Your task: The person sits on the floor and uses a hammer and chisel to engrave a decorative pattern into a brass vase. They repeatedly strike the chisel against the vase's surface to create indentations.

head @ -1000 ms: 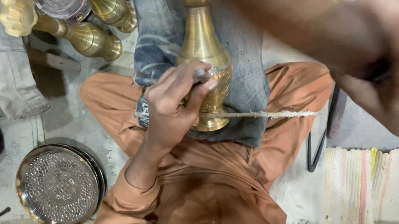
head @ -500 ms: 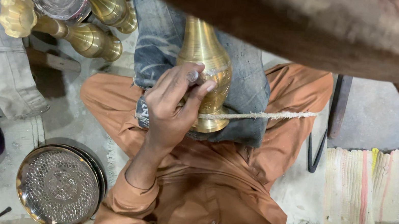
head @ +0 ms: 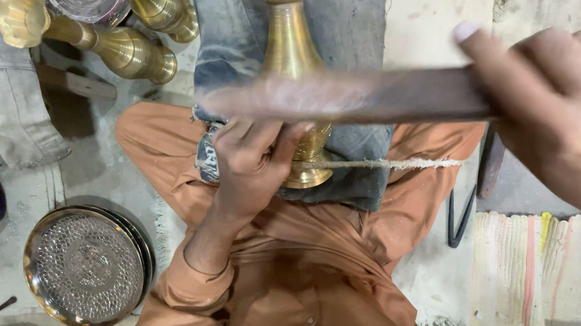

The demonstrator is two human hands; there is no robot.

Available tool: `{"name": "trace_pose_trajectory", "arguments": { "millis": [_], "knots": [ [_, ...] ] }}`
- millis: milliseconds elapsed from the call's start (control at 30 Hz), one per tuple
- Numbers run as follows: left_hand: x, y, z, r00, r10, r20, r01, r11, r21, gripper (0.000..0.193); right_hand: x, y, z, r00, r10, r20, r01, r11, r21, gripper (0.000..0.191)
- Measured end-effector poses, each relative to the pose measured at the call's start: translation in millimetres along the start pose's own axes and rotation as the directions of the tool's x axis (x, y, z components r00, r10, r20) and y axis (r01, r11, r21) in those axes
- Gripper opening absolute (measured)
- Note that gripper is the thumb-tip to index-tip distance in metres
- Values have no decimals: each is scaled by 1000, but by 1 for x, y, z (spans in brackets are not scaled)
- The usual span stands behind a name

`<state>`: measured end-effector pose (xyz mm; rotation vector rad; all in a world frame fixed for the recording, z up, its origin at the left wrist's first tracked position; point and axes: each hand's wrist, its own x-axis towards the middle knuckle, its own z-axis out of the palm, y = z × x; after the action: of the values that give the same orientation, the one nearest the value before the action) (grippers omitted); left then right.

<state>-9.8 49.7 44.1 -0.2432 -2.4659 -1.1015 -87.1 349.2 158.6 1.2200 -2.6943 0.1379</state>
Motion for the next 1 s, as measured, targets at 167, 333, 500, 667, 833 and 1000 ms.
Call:
{"name": "trace_pose_trajectory", "arguments": {
  "millis": [167,333,500,667,833,1000],
  "knots": [
    [4,8,-6,997,57,-52,-61,996,-67,18,19,-9,-16,1000,-13,5,13,1000,18,75],
    [9,12,-9,992,101,-82,-107,991,-80,18,21,-11,-18,999,44,-1,-44,994,96,78],
    [7,9,-6,996,61,-60,-64,997,-49,21,23,-14,-19,999,30,-27,-28,998,63,73],
    [3,6,-6,996,68,-52,-74,992,-107,14,27,-16,-21,1000,0,31,0,1000,9,73],
    [7,10,-9,992,100,-79,-107,990,-91,21,24,-15,-20,996,87,-21,-82,982,171,67],
    [11,15,-7,993,78,-92,-87,991,-104,21,19,-9,-18,987,160,11,-159,967,197,70]
  ]
}}
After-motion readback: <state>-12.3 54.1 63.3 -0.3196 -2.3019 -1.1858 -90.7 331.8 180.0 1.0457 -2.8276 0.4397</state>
